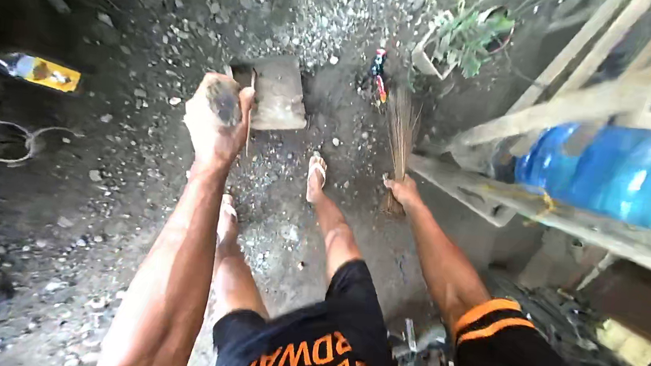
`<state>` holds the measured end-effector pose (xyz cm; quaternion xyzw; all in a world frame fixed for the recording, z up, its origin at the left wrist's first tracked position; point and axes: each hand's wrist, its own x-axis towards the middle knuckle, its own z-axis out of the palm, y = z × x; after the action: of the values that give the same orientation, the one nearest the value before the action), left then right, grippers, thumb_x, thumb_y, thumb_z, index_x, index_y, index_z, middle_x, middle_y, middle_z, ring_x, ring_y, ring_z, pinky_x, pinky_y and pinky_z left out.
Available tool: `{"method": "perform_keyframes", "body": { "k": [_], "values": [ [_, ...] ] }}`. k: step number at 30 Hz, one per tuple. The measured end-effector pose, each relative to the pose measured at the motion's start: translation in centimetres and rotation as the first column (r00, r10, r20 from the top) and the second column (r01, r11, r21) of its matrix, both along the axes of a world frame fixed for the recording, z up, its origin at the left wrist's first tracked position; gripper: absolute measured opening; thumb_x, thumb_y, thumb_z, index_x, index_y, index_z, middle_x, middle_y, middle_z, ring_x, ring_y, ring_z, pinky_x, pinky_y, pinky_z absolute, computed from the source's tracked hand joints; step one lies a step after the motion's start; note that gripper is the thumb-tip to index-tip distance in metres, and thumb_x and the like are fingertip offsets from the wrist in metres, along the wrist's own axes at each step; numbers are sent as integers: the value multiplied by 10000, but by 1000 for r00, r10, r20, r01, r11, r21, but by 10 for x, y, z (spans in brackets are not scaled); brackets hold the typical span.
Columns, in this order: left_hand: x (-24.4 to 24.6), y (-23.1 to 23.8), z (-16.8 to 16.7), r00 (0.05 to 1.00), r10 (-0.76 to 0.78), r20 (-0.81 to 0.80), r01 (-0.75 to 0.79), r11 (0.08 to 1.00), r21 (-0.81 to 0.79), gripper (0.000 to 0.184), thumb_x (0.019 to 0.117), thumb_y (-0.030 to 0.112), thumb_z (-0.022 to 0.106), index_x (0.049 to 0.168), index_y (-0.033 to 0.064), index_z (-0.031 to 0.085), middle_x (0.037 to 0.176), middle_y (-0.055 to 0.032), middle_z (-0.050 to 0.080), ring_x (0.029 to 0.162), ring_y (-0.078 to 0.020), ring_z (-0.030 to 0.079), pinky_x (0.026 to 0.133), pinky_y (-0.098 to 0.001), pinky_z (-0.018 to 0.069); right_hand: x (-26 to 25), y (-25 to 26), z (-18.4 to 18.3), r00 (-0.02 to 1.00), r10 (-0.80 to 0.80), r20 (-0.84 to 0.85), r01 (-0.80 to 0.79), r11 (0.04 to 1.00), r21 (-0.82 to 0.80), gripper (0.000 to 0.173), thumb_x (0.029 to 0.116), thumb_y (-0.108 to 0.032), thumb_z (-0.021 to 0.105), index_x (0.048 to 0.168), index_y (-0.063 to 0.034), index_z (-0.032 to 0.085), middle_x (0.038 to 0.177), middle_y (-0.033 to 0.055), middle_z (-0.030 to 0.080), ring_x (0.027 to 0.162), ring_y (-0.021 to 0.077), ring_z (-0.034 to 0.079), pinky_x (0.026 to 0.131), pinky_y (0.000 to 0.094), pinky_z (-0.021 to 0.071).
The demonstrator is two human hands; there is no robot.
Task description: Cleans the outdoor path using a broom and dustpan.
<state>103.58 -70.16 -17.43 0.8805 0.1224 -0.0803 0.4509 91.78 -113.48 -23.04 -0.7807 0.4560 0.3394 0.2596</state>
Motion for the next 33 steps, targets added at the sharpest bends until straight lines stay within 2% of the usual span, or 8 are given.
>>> {"method": "perform_keyframes", "body": {
  "k": [5, 10, 14, 18, 21, 25, 29, 33],
  "values": [
    [49, -35, -36, 1000, 3, -28, -2, 999, 35, 390, 974, 358, 639, 1234, 67, 637, 1181, -197, 676, 1088, -355, 664, 930, -607, 507, 88, 0, -57, 989, 140, -53, -134, 986, 101, 527, 865, -254, 812, 1316, -53, 627, 1177, 245, 678, 1083, 397, 655, 925, 626, 523],
    [73, -42, -33, 998, 55, -30, -54, 998, 28, 410, 993, 395, 628, 1218, 52, 641, 1145, -194, 686, 1060, -314, 675, 936, -550, 520, 13, 11, 34, 795, 594, -127, -544, 789, 287, 922, 857, -413, 778, 1640, -269, 312, 1278, 149, 698, 1133, 324, 688, 990, 594, 536],
    [84, -45, -35, 999, 2, -51, 1, 998, 64, 370, 992, 338, 619, 1225, 51, 634, 1159, -223, 679, 1068, -383, 669, 916, -620, 506, 0, 18, 57, 868, 463, -178, -438, 884, 162, 889, 913, -416, 705, 1655, -207, 262, 1223, 180, 707, 1090, 345, 697, 958, 579, 543],
    [93, -46, -38, 998, -23, -52, 29, 992, 124, 384, 997, 360, 614, 1236, 60, 630, 1148, -220, 686, 1056, -389, 676, 894, -641, 503, 75, -9, -33, 971, 215, -101, -219, 975, -33, 657, 902, -292, 759, 1458, -50, 508, 1187, 228, 692, 1107, 384, 673, 962, 603, 525],
    [98, -53, -39, 996, -27, -82, 41, 985, 166, 415, 999, 399, 594, 1242, 64, 625, 1150, -214, 688, 1056, -400, 676, 888, -653, 501, 120, -31, -92, 934, 302, -192, -312, 950, -22, 583, 834, -317, 820, 1300, -29, 623, 1147, 249, 695, 1098, 419, 665, 936, 649, 510],
    [100, -58, -43, 997, -61, -47, 68, 983, 170, 397, 998, 377, 582, 1223, 52, 621, 1134, -232, 683, 1025, -408, 679, 859, -645, 505, 67, -25, -24, 854, 507, -117, -465, 844, 269, 838, 822, -342, 816, 1565, -218, 448, 1248, 148, 700, 1114, 305, 690, 985, 577, 548],
    [107, -56, -41, 996, -66, -54, 74, 985, 154, 384, 997, 365, 589, 1222, 55, 618, 1141, -236, 678, 1030, -414, 676, 858, -654, 501, 3, -7, 55, 816, 525, -243, -475, 848, 236, 889, 893, -426, 717, 1651, -260, 281, 1243, 147, 709, 1104, 317, 698, 973, 563, 542],
    [115, -56, -35, 993, -46, -106, 61, 988, 145, 402, 995, 377, 600, 1224, 46, 621, 1131, -234, 683, 1040, -415, 673, 880, -651, 497, 15, -19, 20, 920, 323, -223, -324, 945, 30, 810, 916, -368, 698, 1612, -157, 341, 1148, 182, 718, 1036, 350, 705, 906, 585, 555]
  ]
}}
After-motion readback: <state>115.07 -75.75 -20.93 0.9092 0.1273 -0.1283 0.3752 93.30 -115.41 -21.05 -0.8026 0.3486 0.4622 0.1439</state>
